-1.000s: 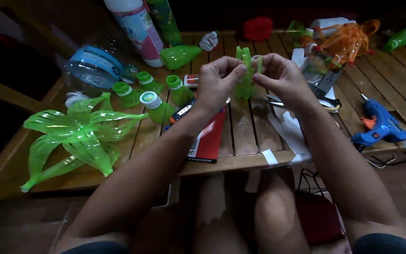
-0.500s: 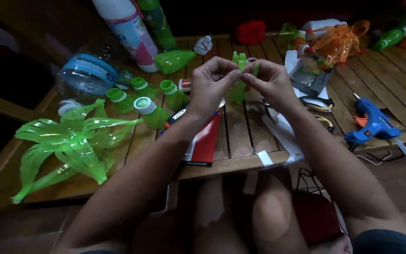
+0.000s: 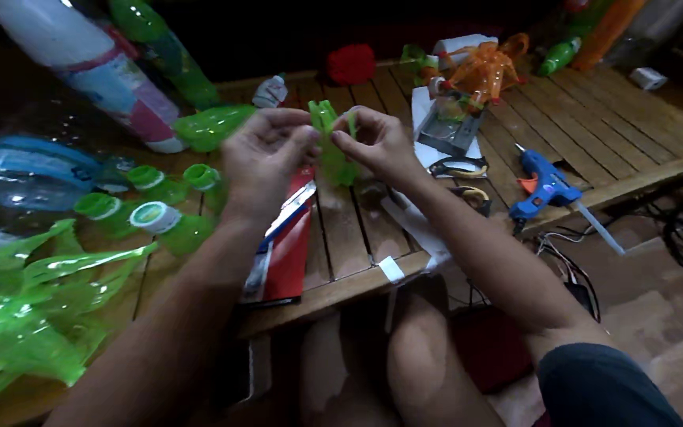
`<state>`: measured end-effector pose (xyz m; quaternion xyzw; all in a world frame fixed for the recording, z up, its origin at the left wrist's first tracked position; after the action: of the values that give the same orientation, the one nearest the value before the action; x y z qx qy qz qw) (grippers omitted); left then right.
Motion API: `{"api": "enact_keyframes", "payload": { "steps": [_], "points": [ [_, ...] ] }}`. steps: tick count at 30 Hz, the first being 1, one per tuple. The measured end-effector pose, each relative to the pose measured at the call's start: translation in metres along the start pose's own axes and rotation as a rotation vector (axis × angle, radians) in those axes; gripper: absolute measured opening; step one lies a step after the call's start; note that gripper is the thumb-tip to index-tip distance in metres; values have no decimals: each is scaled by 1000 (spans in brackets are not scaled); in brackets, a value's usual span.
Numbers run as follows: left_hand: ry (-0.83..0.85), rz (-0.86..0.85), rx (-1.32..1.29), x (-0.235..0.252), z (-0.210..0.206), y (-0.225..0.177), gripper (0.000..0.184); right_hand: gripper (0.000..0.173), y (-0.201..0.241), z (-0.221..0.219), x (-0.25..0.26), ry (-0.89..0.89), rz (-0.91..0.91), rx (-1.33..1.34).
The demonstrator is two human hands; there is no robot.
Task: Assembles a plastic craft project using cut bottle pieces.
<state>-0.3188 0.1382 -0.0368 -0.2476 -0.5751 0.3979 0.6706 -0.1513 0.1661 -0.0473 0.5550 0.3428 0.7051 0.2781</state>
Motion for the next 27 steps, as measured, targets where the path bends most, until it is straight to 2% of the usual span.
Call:
{"api": "enact_keyframes", "payload": {
  "steps": [2, 4, 6, 7, 8, 10, 11, 13, 16, 18, 21, 23, 25, 27],
  "points": [
    [-96, -198, 175, -5, 16, -25, 38, 13, 0, -1, -1, -31, -2, 8],
    [-86, -413, 278, -18, 6, -61, 36, 13, 2, 0, 0, -44, -1, 0],
    [89, -540, 330, -40, -54, -112, 28, 16, 11, 1, 0, -26, -63, -88],
    [225, -552, 372, -49, -94, -131, 25, 20, 15, 0, 0, 14, -127, -162],
    [394, -507, 476, -55, -136, -142, 25, 19, 16, -1, -1, -4, -132, -122],
    [843, -229, 717, -60, -214, -144, 37, 16, 7, 0, 0, -30, -16, -39],
    [975, -124, 807, -62, -246, -139, 44, 16, 5, 1, 0, -29, 4, -19],
    [1067, -4, 944, -65, -292, -130, 52, 16, 5, 2, -2, -23, 9, -31],
    [1085, 121, 1018, -69, -318, -130, 35, 15, 12, 3, -11, -19, -13, -93],
    [1068, 169, 973, -64, -319, -129, 35, 16, 5, 2, -6, -8, 13, -79],
    [1015, 147, 818, -55, -323, -122, 35, 18, -2, 0, -1, 12, 20, -60],
    [957, 165, 645, -48, -325, -130, 36, 19, -2, 0, -1, 25, 5, -72],
    [879, 124, 308, -30, -329, -144, 28, 19, 0, 3, -1, 11, 20, -93],
    [814, -83, -370, 17, -351, -132, 24, 19, 2, 6, 0, -15, -27, -109]
  ]
}}
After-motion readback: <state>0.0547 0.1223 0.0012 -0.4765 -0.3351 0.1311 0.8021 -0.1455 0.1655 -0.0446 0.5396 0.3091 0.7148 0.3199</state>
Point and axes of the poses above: each hand's wrist, its own x-axis towards the middle knuckle, its own z-axis out of the back of the hand, y = z × x, the point moved 6 cm from there along x, towards the middle knuckle, and after that the axes turned 3 degrees about -y, right-handed, at the moved point
